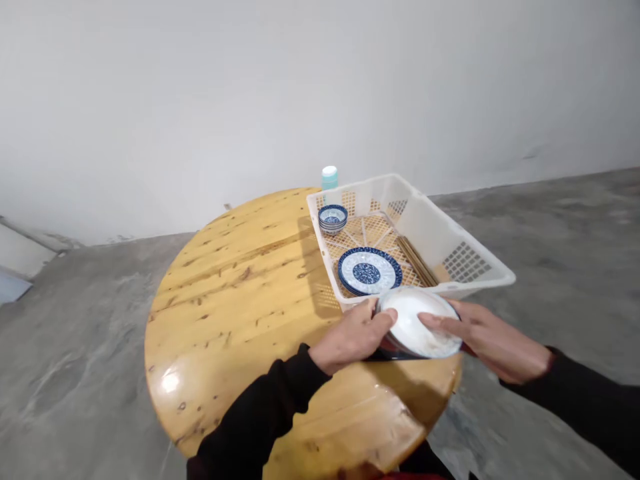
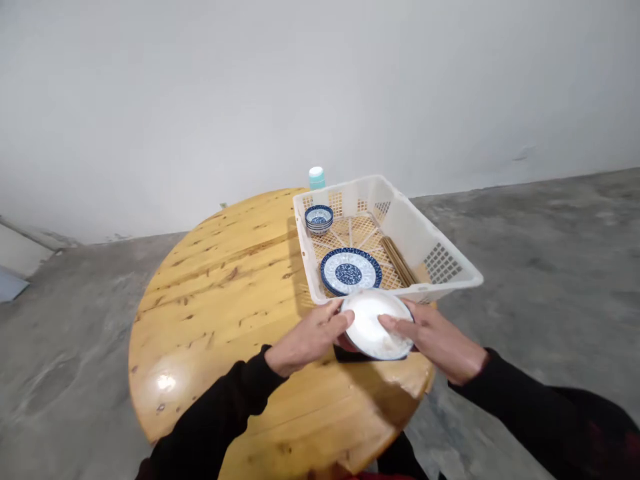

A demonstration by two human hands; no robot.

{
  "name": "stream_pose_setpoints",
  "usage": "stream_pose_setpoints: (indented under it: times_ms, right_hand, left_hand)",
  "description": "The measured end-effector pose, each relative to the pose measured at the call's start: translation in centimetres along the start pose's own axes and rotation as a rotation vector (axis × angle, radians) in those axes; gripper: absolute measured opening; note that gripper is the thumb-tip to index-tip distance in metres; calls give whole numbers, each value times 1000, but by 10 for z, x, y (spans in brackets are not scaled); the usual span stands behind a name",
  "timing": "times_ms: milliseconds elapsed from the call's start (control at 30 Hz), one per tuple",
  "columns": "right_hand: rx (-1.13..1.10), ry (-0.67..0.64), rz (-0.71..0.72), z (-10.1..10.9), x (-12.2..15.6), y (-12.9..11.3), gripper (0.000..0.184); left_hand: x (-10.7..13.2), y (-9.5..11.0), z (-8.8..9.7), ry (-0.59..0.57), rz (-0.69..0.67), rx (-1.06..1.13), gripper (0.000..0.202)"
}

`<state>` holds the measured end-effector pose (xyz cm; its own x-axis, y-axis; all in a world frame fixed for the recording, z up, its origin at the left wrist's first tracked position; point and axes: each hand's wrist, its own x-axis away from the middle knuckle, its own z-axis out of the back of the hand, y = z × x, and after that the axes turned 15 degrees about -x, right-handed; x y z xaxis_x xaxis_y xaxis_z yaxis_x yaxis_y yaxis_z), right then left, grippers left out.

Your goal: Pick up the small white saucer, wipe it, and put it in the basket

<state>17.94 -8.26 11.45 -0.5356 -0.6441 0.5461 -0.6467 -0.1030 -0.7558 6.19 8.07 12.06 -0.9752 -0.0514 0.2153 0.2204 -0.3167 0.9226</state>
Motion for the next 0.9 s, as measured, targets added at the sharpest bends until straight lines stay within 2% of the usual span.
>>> stream_pose_setpoints:
  times_ms: [133, 200, 300, 400, 567, 733, 800, 900]
  right_hand:
    - [15, 33, -4, 7, -53, -62, 89]
    - [31, 33, 7, 12, -87, -89, 82]
    - [89, 38, -16, 24, -142, -123, 53]
    - [186, 57, -39, 41, -200, -146, 44]
    - [294, 128, -4, 73, -300, -165, 26]
    - [481, 218, 41, 95, -388, -171, 13]
    - [681, 199, 141, 104, -417, -171, 7]
    - [1025, 72, 372, 124, -454, -170, 10]
  left_hand:
    - [-69, 18, 23, 120, 111, 109, 26]
    - [-110, 22, 32, 178, 167, 159, 20]
    - [-177, 17, 44, 258, 243, 196, 17]
    - [-245, 0, 53, 310, 353, 214, 16]
    - [-343, -36, 60, 427, 458, 274, 13]
    - [-409, -67, 63, 533, 499, 454, 12]
    - [-430, -79, 64, 565, 516, 480, 14]
    - [-454, -96, 65, 599, 532, 507, 18]
